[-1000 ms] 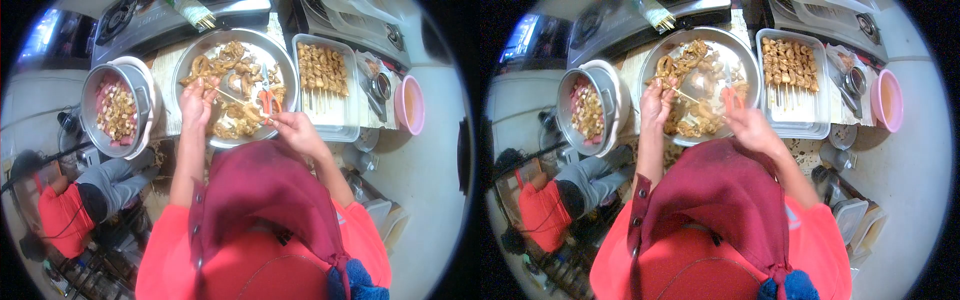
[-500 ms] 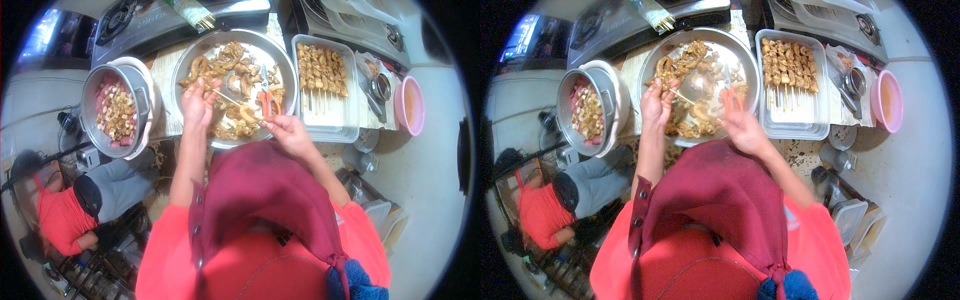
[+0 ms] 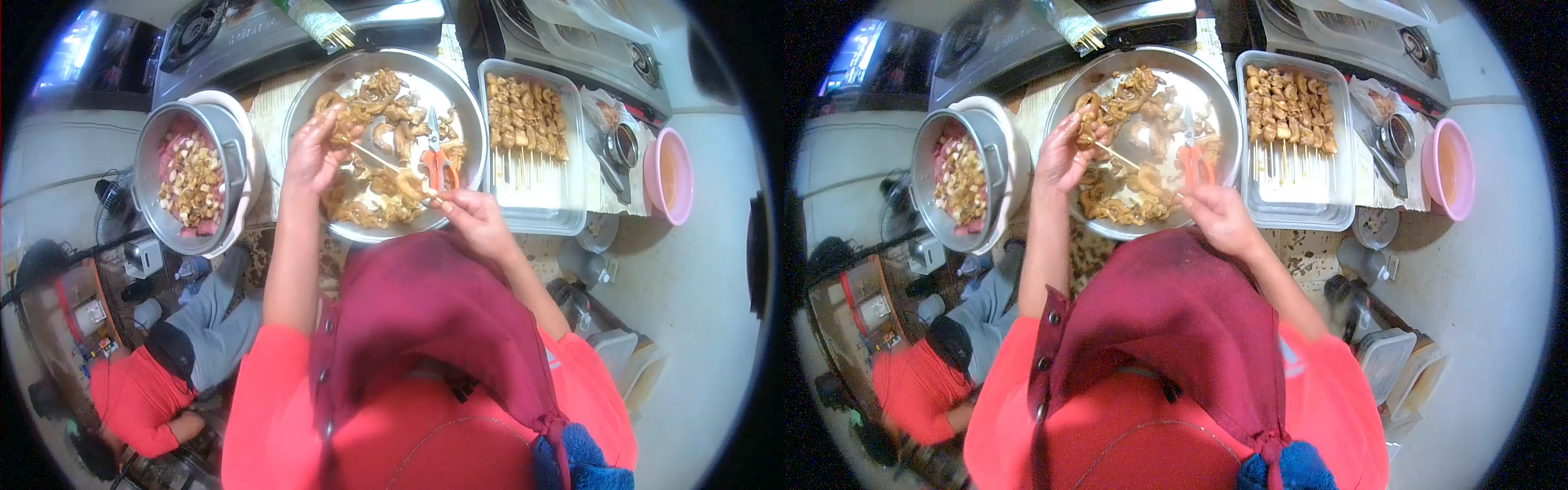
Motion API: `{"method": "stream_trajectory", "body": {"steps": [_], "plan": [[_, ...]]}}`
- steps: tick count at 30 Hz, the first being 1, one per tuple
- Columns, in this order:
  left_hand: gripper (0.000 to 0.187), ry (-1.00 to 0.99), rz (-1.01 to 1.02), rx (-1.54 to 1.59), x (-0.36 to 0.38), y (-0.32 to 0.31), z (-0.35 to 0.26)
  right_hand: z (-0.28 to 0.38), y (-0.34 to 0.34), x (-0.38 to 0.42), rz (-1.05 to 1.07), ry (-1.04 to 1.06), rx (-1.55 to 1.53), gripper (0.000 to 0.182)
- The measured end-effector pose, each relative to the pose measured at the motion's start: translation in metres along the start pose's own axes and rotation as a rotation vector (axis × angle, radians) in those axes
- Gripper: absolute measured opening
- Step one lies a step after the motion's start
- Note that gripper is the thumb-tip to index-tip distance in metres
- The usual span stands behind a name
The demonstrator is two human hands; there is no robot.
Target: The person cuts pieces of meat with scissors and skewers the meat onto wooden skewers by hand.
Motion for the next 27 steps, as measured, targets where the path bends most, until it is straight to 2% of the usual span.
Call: {"method": "stream_trajectory", "body": {"steps": [4, 7, 10, 14, 17, 20, 23, 27], "plan": [[0.018, -0.039, -0.003, -0.004, -0.002, -0.002, 0.001, -0.001, -0.001, 0.004, -0.069, -0.022, -0.073, 0.021], [0.018, -0.109, -0.097, 0.056, 0.002, -0.009, 0.000, 0.000, -0.004, 0.005, -0.081, -0.018, -0.060, 0.021], [0.030, -0.021, -0.027, 0.064, 0.004, -0.016, -0.006, -0.002, -0.004, 0.006, -0.066, -0.040, -0.076, 0.022], [0.032, 0.025, 0.024, -0.397, 0.000, -0.015, -0.016, 0.001, -0.001, 0.007, -0.066, -0.045, -0.119, 0.022], [0.028, 0.103, 0.052, -0.409, -0.005, -0.017, -0.018, 0.003, 0.000, 0.006, -0.063, -0.025, -0.092, 0.022], [0.019, 0.043, 0.081, -0.257, -0.007, -0.023, -0.015, 0.001, 0.000, 0.006, -0.098, -0.006, -0.071, 0.021], [0.014, -0.089, 0.018, -0.098, -0.008, -0.024, -0.010, -0.004, 0.000, 0.007, -0.168, 0.058, -0.002, 0.021], [0.016, -0.289, -0.069, 0.047, -0.007, -0.025, -0.005, 0.004, -0.004, 0.004, -0.202, 0.086, 0.070, 0.020]]}}
Point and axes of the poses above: each hand's wrist, its own x-axis away from the middle knuckle, its own y-axis out of the back of the hand, z = x × y, the point moved 6 cm from there along -x, towards the middle knuckle, and after that the axes turned 8 degrees about y, right-handed, at the moved point
